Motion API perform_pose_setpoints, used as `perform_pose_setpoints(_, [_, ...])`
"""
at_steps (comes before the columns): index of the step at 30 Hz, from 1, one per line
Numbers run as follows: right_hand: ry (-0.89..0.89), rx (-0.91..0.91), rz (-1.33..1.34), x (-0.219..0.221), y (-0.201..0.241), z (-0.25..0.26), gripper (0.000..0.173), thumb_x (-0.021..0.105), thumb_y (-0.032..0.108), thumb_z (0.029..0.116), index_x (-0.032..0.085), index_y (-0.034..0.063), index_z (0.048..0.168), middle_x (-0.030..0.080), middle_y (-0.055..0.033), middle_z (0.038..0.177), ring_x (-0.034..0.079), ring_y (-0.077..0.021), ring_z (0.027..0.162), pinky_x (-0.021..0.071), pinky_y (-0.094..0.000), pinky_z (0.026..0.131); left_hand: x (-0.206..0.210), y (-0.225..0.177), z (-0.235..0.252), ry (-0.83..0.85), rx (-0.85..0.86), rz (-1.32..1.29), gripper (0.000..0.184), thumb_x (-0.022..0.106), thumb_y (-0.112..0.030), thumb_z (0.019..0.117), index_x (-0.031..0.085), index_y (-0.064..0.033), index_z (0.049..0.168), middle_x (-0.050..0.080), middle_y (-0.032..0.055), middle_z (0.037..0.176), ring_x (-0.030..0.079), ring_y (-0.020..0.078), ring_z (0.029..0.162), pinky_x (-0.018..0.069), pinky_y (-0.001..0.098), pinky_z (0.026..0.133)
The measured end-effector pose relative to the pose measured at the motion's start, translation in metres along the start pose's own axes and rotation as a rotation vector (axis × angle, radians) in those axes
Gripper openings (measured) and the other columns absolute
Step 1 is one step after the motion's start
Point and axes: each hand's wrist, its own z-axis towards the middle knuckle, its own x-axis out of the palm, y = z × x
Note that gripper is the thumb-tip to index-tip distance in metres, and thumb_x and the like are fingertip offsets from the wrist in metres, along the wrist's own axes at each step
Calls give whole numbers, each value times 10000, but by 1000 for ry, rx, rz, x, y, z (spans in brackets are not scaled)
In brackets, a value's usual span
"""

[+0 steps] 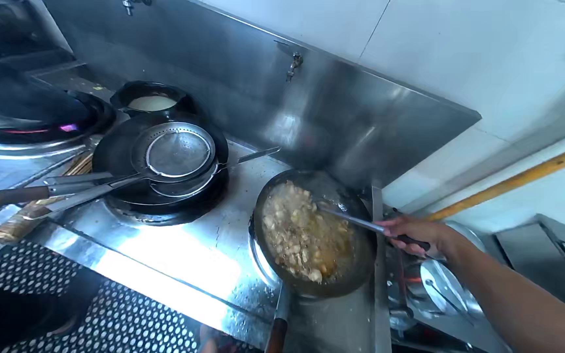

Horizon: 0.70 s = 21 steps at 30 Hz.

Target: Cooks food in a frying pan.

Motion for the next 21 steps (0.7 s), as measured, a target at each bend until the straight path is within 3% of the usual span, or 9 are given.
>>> perform_pose_setpoints(2, [28, -30, -86, 3, 7, -2, 508, 530, 207, 1062, 454, 253, 1562, 532, -33, 692, 456, -100, 441, 415, -243, 394, 13, -1, 5, 22, 89, -126, 490, 282, -437, 1097, 527, -44, 1257, 677, 159, 945, 672, 269, 762, 579, 475, 652])
perform_pose_setpoints(5, [3, -33, -252, 19, 22, -16, 538, 571, 223, 1047, 452, 287, 1567, 555, -34, 707, 469, -109, 459, 433, -262, 423, 23, -8, 5, 58, 208, -281, 472, 319, -425, 1099, 485, -91, 1388, 658, 190, 1098, 674, 320, 864, 576, 550, 698])
perform_pose_setpoints(10, [-95, -52, -740, 56, 36, -59, 532, 560, 277, 1062, 438, 325, 1578, 615, -86, 772, 525, -164, 531, 481, -349, 523, 5, 2, 20, 130, 304, -258, 457, 413, -399, 1072, 525, -21, 1302, 663, 214, 1036, 675, 315, 794, 586, 518, 638])
perform_pose_setpoints(11, [-121, -80, -843, 61, 33, -68, 526, 563, 277, 1060, 449, 319, 1572, 655, -107, 869, 572, -193, 619, 504, -396, 595, 11, -7, -4, 87, 255, -213, 447, 396, -398, 1079, 540, -25, 1280, 661, 197, 1022, 667, 301, 797, 581, 510, 658])
perform_pose_setpoints(13, [-162, -109, -1006, 70, 24, -83, 530, 565, 282, 1050, 456, 333, 1566, 704, -119, 1192, 679, -269, 1015, 538, -521, 911, 26, -23, -57, -16, 207, -114, 447, 340, -384, 1096, 569, -15, 1203, 659, 155, 950, 656, 261, 763, 578, 484, 670])
perform_pose_setpoints(14, [-184, -123, -1048, 76, 18, -92, 534, 568, 273, 1045, 460, 337, 1564, 695, -128, 1233, 666, -302, 1098, 517, -553, 966, 27, -26, -71, -29, 210, -70, 453, 304, -348, 1103, 570, 7, 1197, 661, 162, 963, 654, 262, 796, 576, 492, 716])
perform_pose_setpoints(17, [-237, -79, -1148, 95, 8, -127, 542, 572, 277, 1042, 451, 357, 1565, 704, -147, 1178, 657, -352, 1110, 509, -570, 969, 11, -22, -84, -95, 249, 163, 330, 413, -202, 1070, 614, 50, 1143, 649, 166, 968, 602, 248, 809, 524, 462, 729])
perform_pose_setpoints(19, [-274, -43, -1191, 101, -1, -152, 534, 560, 291, 1040, 457, 371, 1557, 711, -155, 1147, 666, -366, 1086, 519, -574, 947, 8, -29, -123, -24, 190, 241, 379, 387, -271, 1104, 570, 10, 1280, 669, 147, 1060, 637, 212, 845, 543, 414, 755])
perform_pose_setpoints(21, [-318, -27, -1211, 99, -12, -176, 530, 565, 313, 1036, 460, 412, 1547, 724, -139, 1107, 676, -358, 1048, 524, -573, 923, 14, -37, -180, 158, 168, 290, 410, 339, -321, 1118, 547, -14, 1294, 700, 117, 1026, 691, 195, 822, 579, 385, 726])
